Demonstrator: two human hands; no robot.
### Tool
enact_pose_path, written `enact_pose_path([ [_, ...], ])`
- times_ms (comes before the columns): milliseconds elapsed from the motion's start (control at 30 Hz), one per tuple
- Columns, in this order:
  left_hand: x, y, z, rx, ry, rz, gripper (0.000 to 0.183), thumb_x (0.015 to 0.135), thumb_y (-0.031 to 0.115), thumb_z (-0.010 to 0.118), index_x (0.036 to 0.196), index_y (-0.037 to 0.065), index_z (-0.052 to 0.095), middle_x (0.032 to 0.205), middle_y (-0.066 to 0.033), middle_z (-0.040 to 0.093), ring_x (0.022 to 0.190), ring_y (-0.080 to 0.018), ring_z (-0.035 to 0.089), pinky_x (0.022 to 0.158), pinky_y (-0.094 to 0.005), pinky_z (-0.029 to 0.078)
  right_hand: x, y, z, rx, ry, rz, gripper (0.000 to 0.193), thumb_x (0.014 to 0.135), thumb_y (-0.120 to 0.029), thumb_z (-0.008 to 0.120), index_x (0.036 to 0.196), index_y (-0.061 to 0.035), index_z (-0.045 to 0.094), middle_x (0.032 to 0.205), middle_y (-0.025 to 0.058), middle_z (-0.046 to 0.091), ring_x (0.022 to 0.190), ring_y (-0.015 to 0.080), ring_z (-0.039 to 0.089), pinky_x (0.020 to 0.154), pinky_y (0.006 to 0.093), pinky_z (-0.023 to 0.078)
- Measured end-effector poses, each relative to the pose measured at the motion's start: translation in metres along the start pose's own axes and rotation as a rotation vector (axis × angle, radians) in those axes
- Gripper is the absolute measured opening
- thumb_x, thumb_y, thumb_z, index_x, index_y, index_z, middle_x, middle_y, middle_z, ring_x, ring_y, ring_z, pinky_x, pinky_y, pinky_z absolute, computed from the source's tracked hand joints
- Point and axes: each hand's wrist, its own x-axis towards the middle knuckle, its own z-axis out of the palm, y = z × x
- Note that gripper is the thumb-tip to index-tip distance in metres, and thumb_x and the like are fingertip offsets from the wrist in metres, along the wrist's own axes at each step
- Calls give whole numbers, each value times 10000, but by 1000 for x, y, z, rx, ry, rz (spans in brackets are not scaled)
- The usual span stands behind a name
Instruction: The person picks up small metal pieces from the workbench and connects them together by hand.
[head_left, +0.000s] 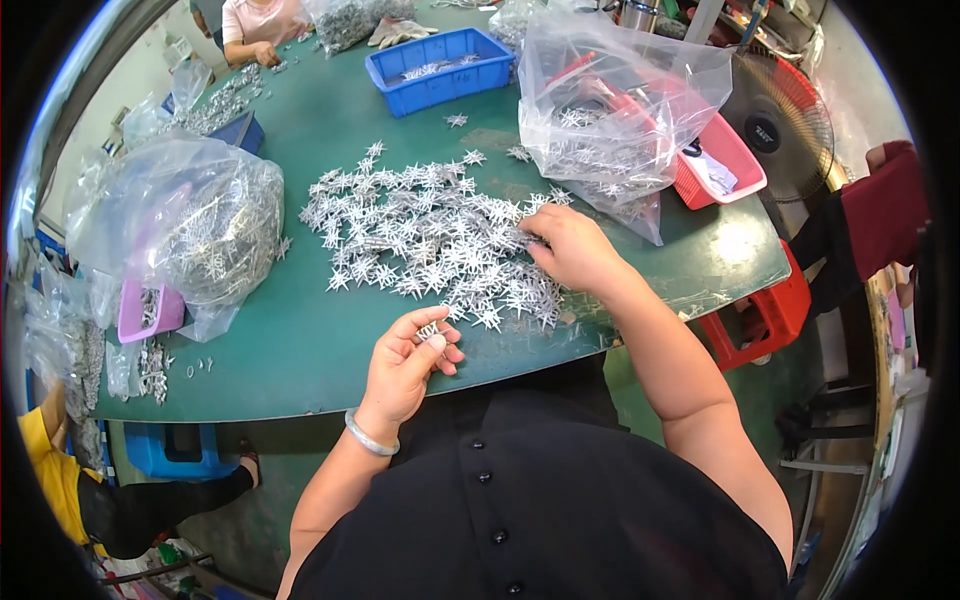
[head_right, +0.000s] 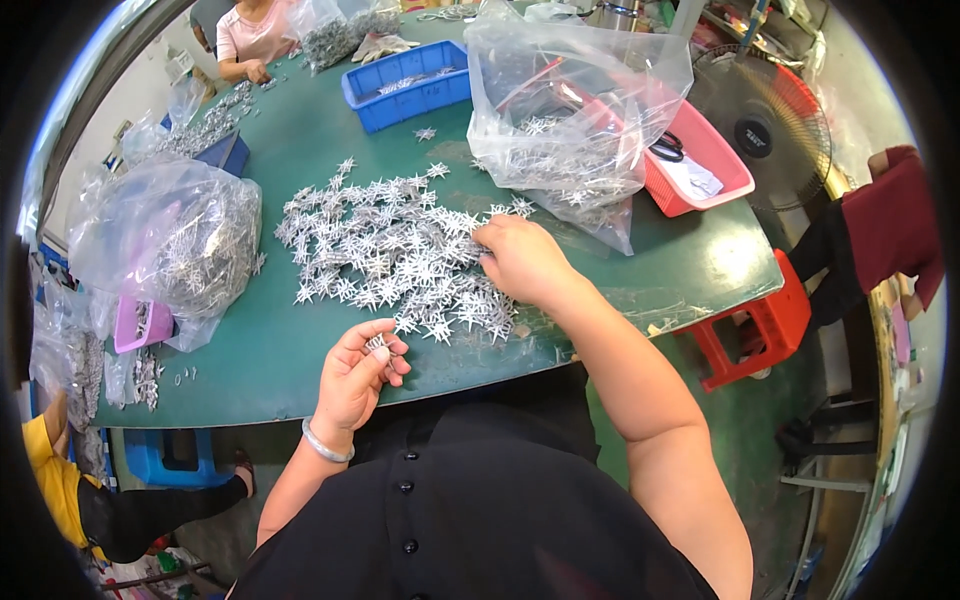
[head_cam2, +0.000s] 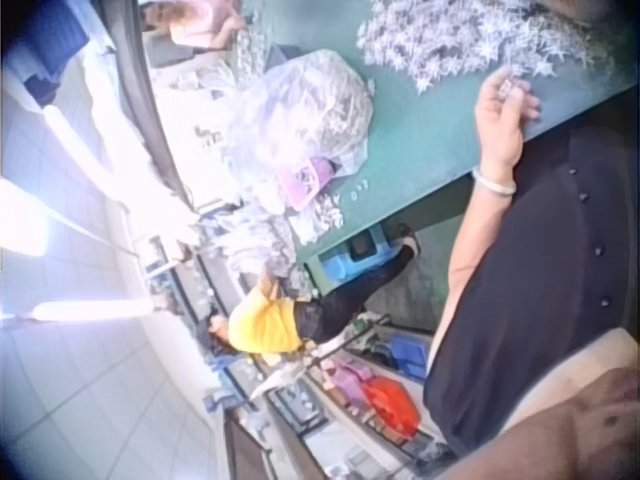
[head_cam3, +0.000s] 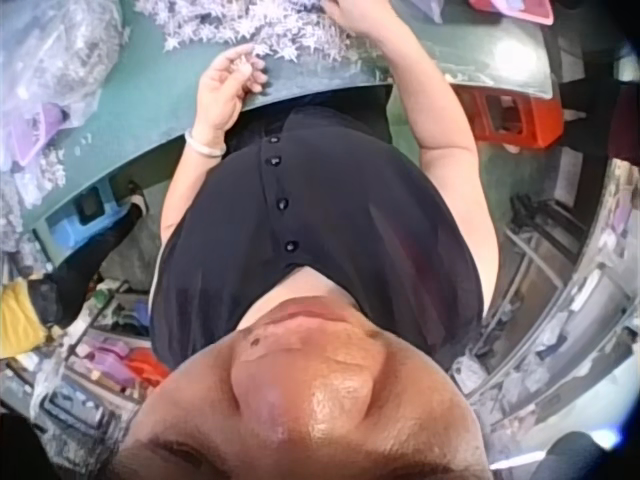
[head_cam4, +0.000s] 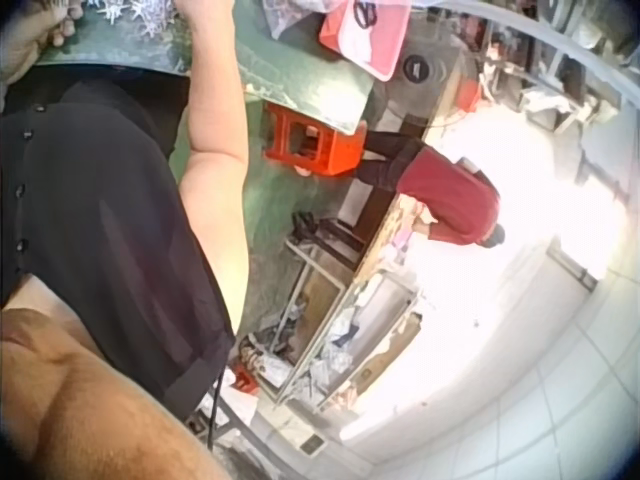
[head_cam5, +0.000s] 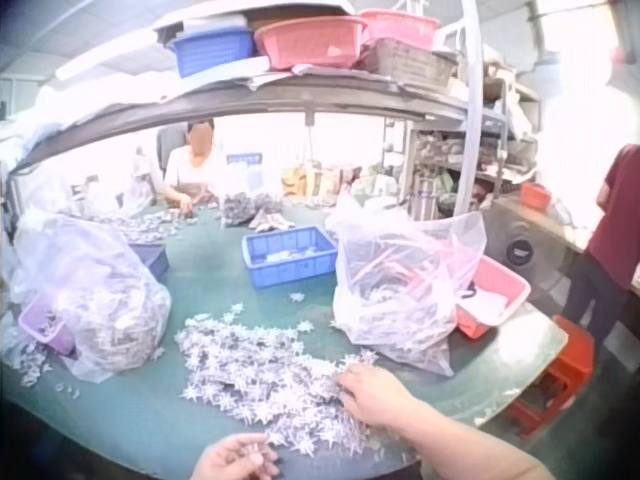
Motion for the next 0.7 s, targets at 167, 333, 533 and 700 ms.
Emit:
enact_pose_path([
  [167,0,0,2,43,3,4,302,866,39,494,1167,26,482,934,-88,575,737,-140,585,615,-229,468,-3,-4,-7,102,116,-14,195,702,-67,578,888,-29,617,807,122,569,774,292,569,695,361,462],
  [333,4,7,14,193,70,66,296,858,50,519,1153,23,504,926,-68,570,733,-112,564,610,-213,449,-12,-22,-16,759,-78,177,207,765,-47,568,961,9,603,800,45,584,693,104,540,638,247,436],
  [533,26,21,25,413,24,191,163,855,125,570,989,34,594,775,2,571,653,-50,510,553,-181,399,-17,-59,-14,990,-364,109,202,805,-21,557,1001,20,586,856,13,584,760,63,507,677,217,412],
  [700,18,24,27,335,71,136,105,861,133,567,899,42,603,740,6,567,604,-50,510,522,-181,394,-21,-65,-4,1180,-322,296,221,813,-13,556,1028,28,584,831,17,594,738,60,519,660,216,428],
])
